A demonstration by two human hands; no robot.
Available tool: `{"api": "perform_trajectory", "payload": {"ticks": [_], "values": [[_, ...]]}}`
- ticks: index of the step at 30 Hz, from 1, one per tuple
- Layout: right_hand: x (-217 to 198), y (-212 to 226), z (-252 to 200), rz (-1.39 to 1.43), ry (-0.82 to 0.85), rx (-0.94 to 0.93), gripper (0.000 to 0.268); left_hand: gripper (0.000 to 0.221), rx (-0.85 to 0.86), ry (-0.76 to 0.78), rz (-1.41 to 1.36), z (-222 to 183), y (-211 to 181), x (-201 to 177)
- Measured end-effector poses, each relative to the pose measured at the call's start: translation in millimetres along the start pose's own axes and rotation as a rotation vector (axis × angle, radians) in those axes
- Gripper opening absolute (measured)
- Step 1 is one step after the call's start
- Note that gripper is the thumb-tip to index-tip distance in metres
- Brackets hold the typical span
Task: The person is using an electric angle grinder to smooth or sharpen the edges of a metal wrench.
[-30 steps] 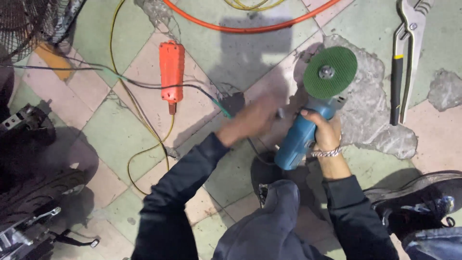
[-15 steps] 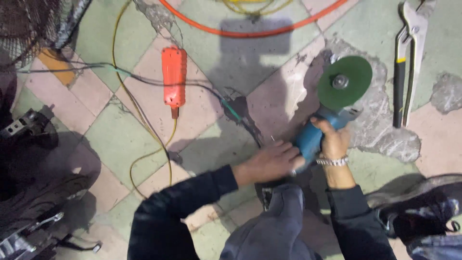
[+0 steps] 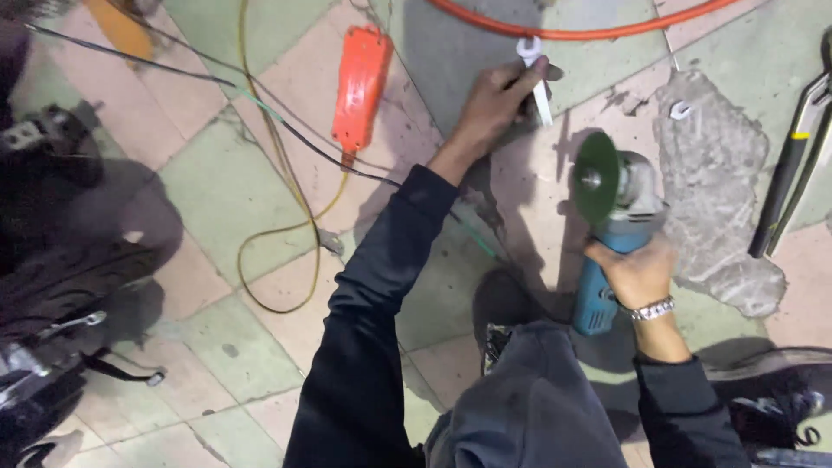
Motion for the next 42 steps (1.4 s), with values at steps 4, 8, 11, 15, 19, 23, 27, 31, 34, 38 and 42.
{"api": "perform_trajectory", "payload": {"ticks": [4, 8, 11, 15, 19, 23, 27, 31, 34, 38, 42], "values": [[11, 24, 7, 0.0, 0.14, 0.036, 0.036, 0.041, 0.074, 0.027, -0.052, 5, 35, -5], [19, 23, 11, -0.005, 0.161, -0.042, 0.042, 0.033, 0.246, 0.101, -0.096, 2, 33, -2], [25, 25, 15, -0.028, 0.208, -0.014, 0.046, 0.03, 0.28, 0.09, -0.095, -1, 32, -4], [26, 31, 16, -0.043, 0.224, -0.005, 0.041, 0.025, 0.237, 0.081, -0.154, -1, 30, -4], [28, 23, 17, -0.043, 0.226, 0.016, 0.048, 0.02, 0.277, 0.1, -0.179, -2, 29, -4], [30, 18, 18, -0.092, 0.223, -0.002, 0.052, 0.019, 0.326, 0.138, -0.151, -5, 20, -5], [30, 19, 19, -0.134, 0.205, -0.01, 0.053, 0.019, 0.352, 0.167, -0.155, -5, 18, -5], [30, 24, 21, -0.14, 0.208, -0.011, 0.055, 0.02, 0.361, 0.167, -0.145, -3, 23, -4], [31, 30, 21, -0.106, 0.235, -0.02, 0.054, 0.021, 0.342, 0.181, -0.163, -2, 28, -3], [32, 38, 22, -0.053, 0.24, -0.02, 0.053, 0.023, 0.316, 0.183, -0.167, -3, 26, -3], [35, 18, 20, -0.046, 0.202, -0.019, 0.049, 0.029, 0.293, 0.202, -0.213, -1, 25, -4]]}}
Point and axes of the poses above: each hand's wrist, its own z-axis towards the middle knuckle, its own x-axis out of the palm, y = z × x, the point moved 7 cm from there along z, towards the middle knuckle
